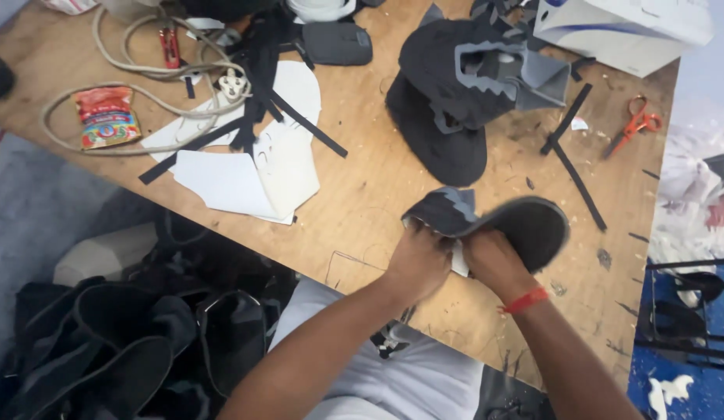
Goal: Assembling and folding various shoe upper components at a workbench.
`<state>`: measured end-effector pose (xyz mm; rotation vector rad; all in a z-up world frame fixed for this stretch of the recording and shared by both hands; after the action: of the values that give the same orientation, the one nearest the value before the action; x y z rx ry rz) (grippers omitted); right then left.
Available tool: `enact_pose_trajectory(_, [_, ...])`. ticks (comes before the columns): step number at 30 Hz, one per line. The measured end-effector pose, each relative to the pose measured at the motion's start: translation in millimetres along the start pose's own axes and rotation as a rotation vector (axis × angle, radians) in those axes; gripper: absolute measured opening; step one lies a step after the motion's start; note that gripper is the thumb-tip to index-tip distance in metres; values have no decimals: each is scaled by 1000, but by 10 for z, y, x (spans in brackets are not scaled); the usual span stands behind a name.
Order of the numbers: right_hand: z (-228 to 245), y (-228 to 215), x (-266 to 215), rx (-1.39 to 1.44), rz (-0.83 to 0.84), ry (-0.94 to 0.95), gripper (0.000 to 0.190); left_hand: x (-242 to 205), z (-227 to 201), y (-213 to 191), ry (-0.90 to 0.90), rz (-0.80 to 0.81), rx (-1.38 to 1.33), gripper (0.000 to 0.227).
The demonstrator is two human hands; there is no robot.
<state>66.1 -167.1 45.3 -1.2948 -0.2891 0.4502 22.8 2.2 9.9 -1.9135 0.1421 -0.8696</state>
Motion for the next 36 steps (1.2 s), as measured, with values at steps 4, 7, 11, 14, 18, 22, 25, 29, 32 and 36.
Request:
enact_pose_trajectory(4, [162,24,-152,85,-139,203,18,81,-63,-99,76,144,66,44])
enact_pose_trajectory(7, [297,36,-218,132,-256,189,20,147,-94,-172,111,360,127,43])
enact_pose_trajectory(11, [168,359,-305,84,-202,374,21,72,-96,86,104,201,149,47])
enact_pose_trajectory(14, [-71,629,-283,150,-211,349,24,55,-28,135,54,11,-12,50])
enact_pose_trajectory(18, [-70,591,-217,294,-144,245,26,-1,76,-61,94,73,-59,62])
enact_pose_trajectory(22, [-117,487,-235,297,-66,441,28,40,203,-402,112,330,-285,69])
enact_pose_trajectory(25, [-43,317,-208,245,-10,343,26,-12,243,-248,235,547,-254,64])
enact_pose_trajectory(29, [200,-28,-142,213,-79,216,25,-11,197,-53,210,461,-158,59])
enact_pose_trajectory(32, [301,-164,-122,204,-40,231,25,127,179,-103,211,390,-126,56])
enact_pose_trajectory(36, [317,139,-215,70,-15,351,27,452,154,-426,144,48,-408,55])
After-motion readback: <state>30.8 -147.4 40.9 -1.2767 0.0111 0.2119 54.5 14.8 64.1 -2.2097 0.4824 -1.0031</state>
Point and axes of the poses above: each hand's wrist, its own x-axis towards the middle knuckle, its own y-axis out of the palm, z = x × y, the point moved 1 cm from there along x, towards the middle knuckle, and after that the axes turned 7 degrees about y, right-handed, at the moved point
